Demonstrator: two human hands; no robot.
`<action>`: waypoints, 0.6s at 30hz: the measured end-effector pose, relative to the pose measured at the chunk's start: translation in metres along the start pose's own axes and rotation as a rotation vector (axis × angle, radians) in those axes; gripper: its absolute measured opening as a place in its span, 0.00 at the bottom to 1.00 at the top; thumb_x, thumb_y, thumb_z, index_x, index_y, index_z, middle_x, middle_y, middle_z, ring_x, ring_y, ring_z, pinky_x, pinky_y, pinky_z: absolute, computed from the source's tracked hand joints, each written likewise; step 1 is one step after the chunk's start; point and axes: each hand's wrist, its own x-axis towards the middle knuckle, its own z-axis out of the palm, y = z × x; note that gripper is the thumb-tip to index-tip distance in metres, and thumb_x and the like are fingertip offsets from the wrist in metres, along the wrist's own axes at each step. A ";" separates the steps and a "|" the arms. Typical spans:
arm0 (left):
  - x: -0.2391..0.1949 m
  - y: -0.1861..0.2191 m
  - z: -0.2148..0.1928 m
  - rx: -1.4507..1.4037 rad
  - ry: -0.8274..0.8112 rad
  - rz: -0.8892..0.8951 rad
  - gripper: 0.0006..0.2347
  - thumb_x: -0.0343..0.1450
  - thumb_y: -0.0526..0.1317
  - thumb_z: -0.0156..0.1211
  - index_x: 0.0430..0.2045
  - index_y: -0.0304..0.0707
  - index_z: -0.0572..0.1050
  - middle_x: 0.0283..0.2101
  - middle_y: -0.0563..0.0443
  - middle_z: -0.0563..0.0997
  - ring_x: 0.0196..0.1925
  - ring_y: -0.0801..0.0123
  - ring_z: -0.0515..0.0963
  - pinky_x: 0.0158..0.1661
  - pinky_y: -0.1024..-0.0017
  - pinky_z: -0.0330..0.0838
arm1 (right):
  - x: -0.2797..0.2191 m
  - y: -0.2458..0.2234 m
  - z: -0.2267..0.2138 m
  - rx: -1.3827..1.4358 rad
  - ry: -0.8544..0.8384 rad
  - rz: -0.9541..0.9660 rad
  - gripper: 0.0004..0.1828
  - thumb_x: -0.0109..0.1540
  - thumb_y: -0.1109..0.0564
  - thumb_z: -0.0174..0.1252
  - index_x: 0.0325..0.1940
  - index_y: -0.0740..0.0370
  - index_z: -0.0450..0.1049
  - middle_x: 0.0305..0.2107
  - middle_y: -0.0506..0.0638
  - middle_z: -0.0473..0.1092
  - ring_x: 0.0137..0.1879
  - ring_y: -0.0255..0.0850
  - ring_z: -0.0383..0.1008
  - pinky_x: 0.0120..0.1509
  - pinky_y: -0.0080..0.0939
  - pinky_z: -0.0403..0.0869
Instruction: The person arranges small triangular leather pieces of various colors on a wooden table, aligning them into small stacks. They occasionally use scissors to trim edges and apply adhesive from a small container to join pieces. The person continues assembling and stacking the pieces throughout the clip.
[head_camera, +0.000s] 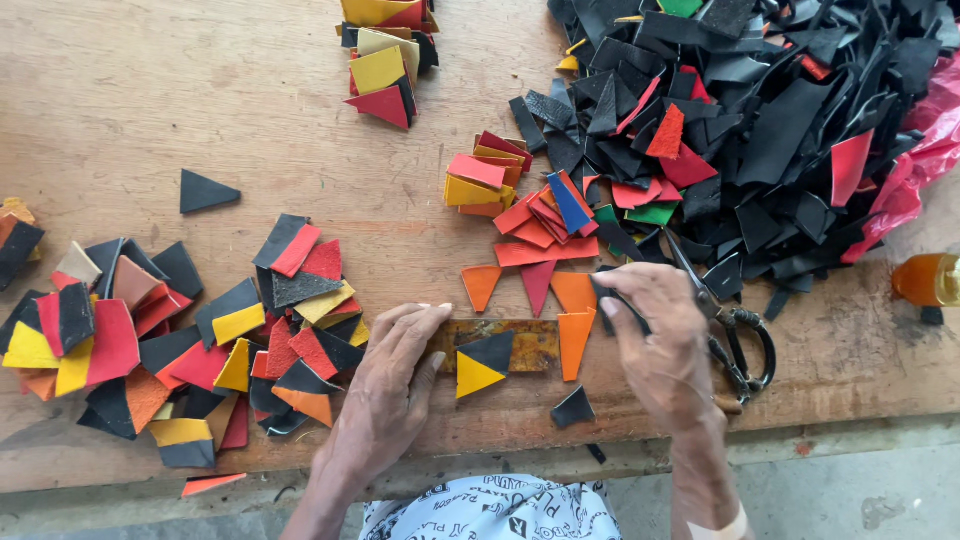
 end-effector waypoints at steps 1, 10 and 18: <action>0.000 0.000 0.001 0.003 0.004 0.004 0.22 0.67 0.27 0.59 0.58 0.31 0.69 0.54 0.40 0.77 0.63 0.48 0.71 0.60 0.60 0.67 | 0.004 -0.001 0.006 0.019 -0.020 -0.027 0.16 0.62 0.67 0.63 0.53 0.59 0.77 0.47 0.49 0.74 0.55 0.44 0.72 0.60 0.42 0.73; 0.000 -0.003 0.006 0.020 0.056 0.021 0.20 0.67 0.26 0.58 0.55 0.30 0.72 0.53 0.41 0.78 0.61 0.49 0.73 0.59 0.60 0.69 | 0.035 -0.021 0.032 0.078 -0.120 -0.107 0.14 0.60 0.65 0.64 0.50 0.60 0.78 0.39 0.51 0.71 0.47 0.47 0.69 0.51 0.44 0.71; -0.002 -0.007 0.010 0.030 0.095 0.042 0.19 0.68 0.26 0.58 0.55 0.30 0.72 0.55 0.41 0.78 0.62 0.48 0.73 0.60 0.59 0.69 | 0.038 -0.032 0.031 -0.176 -0.168 0.056 0.30 0.46 0.52 0.76 0.47 0.69 0.74 0.39 0.58 0.70 0.46 0.53 0.69 0.50 0.50 0.70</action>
